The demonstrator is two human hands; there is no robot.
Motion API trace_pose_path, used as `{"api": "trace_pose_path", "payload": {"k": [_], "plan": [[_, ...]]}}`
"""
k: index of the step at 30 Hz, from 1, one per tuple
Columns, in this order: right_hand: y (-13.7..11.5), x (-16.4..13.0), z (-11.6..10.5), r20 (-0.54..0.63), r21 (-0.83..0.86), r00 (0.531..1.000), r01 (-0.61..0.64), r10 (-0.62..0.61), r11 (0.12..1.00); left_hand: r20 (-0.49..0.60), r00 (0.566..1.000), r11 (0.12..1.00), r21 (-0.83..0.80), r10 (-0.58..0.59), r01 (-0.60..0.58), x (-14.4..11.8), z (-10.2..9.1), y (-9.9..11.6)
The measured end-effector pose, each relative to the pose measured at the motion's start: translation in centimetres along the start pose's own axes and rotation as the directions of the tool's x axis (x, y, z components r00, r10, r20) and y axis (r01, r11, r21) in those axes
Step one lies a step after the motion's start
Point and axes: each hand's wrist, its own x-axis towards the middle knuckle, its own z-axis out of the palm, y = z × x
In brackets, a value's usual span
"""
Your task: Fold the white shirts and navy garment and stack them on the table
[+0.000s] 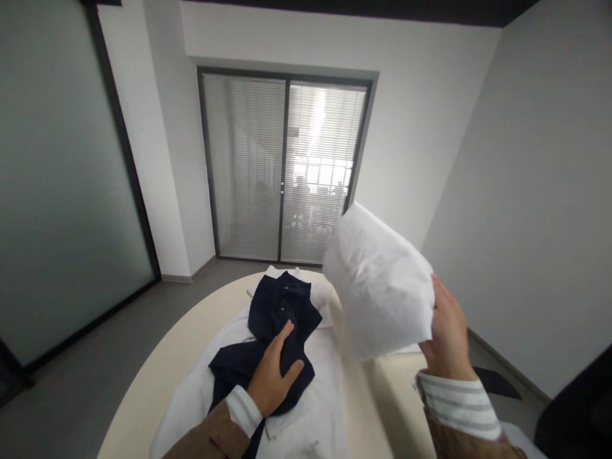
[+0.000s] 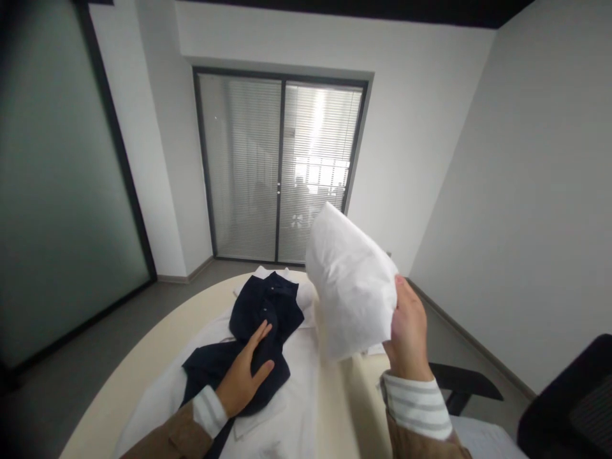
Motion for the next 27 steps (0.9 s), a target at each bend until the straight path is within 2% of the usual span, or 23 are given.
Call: {"api": "trace_pose_path", "payload": {"k": [2, 3, 5, 6, 7, 9, 11, 12, 13, 15, 16, 17, 18, 19, 21, 23, 25, 27], "plan": [[0.6, -0.5, 0.8, 0.036, 0.023, 0.997, -0.073, 0.072, 0.997, 0.028, 1.000, 0.964, -0.266, 0.006, 0.002, -0.2, -0.1, 0.1], [1.5, -0.7, 1.3, 0.105, -0.004, 0.988, -0.115, 0.115, 0.993, 0.032, 0.999, 0.934, -0.358, 0.013, -0.001, -0.3, -0.3, 0.1], [4.0, -1.1, 2.3, 0.270, -0.125, 0.941, -0.177, 0.205, 0.976, -0.007, 1.000, 0.898, -0.440, -0.026, 0.021, -0.4, -0.5, -0.1], [5.4, -1.2, 2.8, 0.323, -0.198, 0.915, -0.184, 0.242, 0.963, -0.042, 0.996, 0.892, -0.448, -0.084, 0.056, -0.4, -0.6, -0.3], [6.8, -1.5, 3.4, 0.342, -0.273, 0.899, -0.182, 0.272, 0.945, -0.078, 0.985, 0.887, -0.450, -0.157, 0.105, -0.3, -0.7, -0.5], [8.6, -2.1, 4.5, 0.282, -0.412, 0.929, -0.108, 0.239, 0.905, -0.146, 0.946, 0.864, -0.464, -0.290, 0.193, 0.1, -0.6, -0.9], [8.7, -3.4, 5.6, 0.334, -0.511, 0.926, 0.022, 0.175, 0.859, -0.194, 0.918, 0.854, -0.470, -0.345, 0.221, 0.5, -0.4, -1.3], [8.2, -4.4, 6.1, 0.434, -0.527, 0.884, 0.093, 0.173, 0.845, -0.208, 0.918, 0.861, -0.462, -0.338, 0.212, 0.7, -0.2, -1.4], [7.4, -5.5, 6.7, 0.561, -0.521, 0.799, 0.137, 0.217, 0.843, -0.214, 0.924, 0.874, -0.444, -0.317, 0.197, 0.7, -0.1, -1.5], [5.6, -8.2, 7.8, 0.778, -0.466, 0.548, 0.173, 0.308, 0.868, -0.210, 0.940, 0.907, -0.384, -0.269, 0.174, 0.6, 0.0, -1.6], [4.9, -9.5, 8.3, 0.831, -0.457, 0.437, 0.184, 0.344, 0.870, -0.209, 0.945, 0.924, -0.342, -0.253, 0.172, 0.4, 0.0, -1.6], [4.5, -10.7, 8.8, 0.862, -0.450, 0.353, 0.203, 0.363, 0.870, -0.210, 0.947, 0.940, -0.293, -0.242, 0.176, 0.1, -0.1, -1.7], [4.3, -11.8, 9.2, 0.883, -0.437, 0.295, 0.232, 0.366, 0.869, -0.215, 0.948, 0.954, -0.239, -0.233, 0.180, -0.2, -0.2, -1.8], [4.4, -12.6, 9.5, 0.894, -0.426, 0.267, 0.257, 0.359, 0.868, -0.223, 0.950, 0.966, -0.186, -0.219, 0.179, -0.6, -0.3, -1.9], [4.9, -13.3, 9.9, 0.912, -0.387, 0.260, 0.295, 0.316, 0.874, -0.236, 0.958, 0.984, -0.112, -0.162, 0.139, -1.1, -0.5, -2.1], [5.3, -13.0, 9.9, 0.925, -0.345, 0.272, 0.309, 0.265, 0.886, -0.273, 0.957, 0.990, -0.129, -0.098, 0.065, -1.2, -0.5, -2.1], [5.2, -12.2, 9.7, 0.933, -0.312, 0.284, 0.324, 0.222, 0.893, -0.370, 0.925, 0.968, -0.250, -0.081, -0.016, -1.0, -0.3, -1.8], [4.5, -11.4, 9.6, 0.930, -0.308, 0.307, 0.345, 0.204, 0.886, -0.460, 0.878, 0.919, -0.389, -0.130, -0.067, -0.4, -0.1, -1.4]]}}
